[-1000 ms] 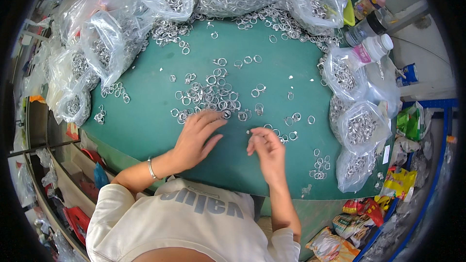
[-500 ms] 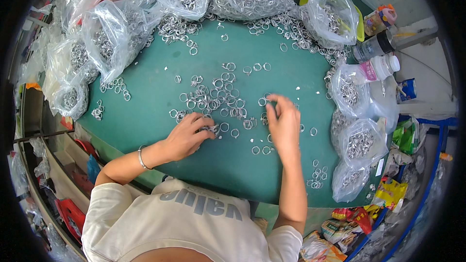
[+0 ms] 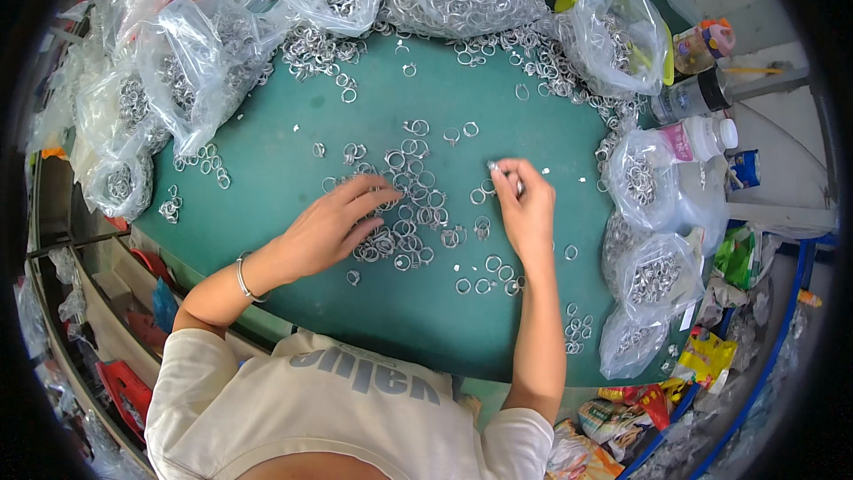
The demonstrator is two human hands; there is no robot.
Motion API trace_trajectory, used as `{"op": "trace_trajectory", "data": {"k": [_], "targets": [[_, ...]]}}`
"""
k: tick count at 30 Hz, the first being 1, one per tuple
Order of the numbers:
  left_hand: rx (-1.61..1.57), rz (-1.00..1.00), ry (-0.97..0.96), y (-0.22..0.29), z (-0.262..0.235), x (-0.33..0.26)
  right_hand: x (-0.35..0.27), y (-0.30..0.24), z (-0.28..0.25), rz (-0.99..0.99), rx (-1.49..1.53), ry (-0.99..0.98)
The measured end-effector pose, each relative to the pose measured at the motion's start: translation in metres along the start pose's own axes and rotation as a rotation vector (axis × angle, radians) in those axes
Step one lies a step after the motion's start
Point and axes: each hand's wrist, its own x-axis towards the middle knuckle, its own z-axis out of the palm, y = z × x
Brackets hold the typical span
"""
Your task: The person sorts small metal key rings by hand on a green work table, picking them up from the center pile and placing them into surrounding plastic bags.
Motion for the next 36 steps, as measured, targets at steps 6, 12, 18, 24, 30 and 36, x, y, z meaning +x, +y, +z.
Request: {"op": "trace_trajectory", "data": {"k": [6, 12, 18, 24, 30, 36], "targets": [[0.145, 0.076, 0.125, 0.002, 0.009, 0.026, -0.075, -0.014, -0.021, 0.314, 0.479, -0.076], [-1.381, -0.685, -0.283, 0.041, 0.048, -0.021, -0.121, -0.051, 0.016, -0.119, 0.155, -0.272], [-0.363, -0.305, 0.32, 0.025, 0.023, -0.087, -0.121, -0.051, 0.029, -0.131, -0.059, -0.193], [0.318, -0.273, 0.578, -0.035, 0.015, -0.123, -0.122, -0.055, 0.098, -0.642, -0.414, -0.23], [0.433, -0.4, 0.621, -0.033, 0.002, -0.13, -0.119, -0.031, 0.071, -0.458, -0.647, 0.03], [0.346, -0.152, 0.334, -0.019, 0.009, -0.08, -0.106, -0.073, 0.105, -0.611, -0.481, -0.056]]}}
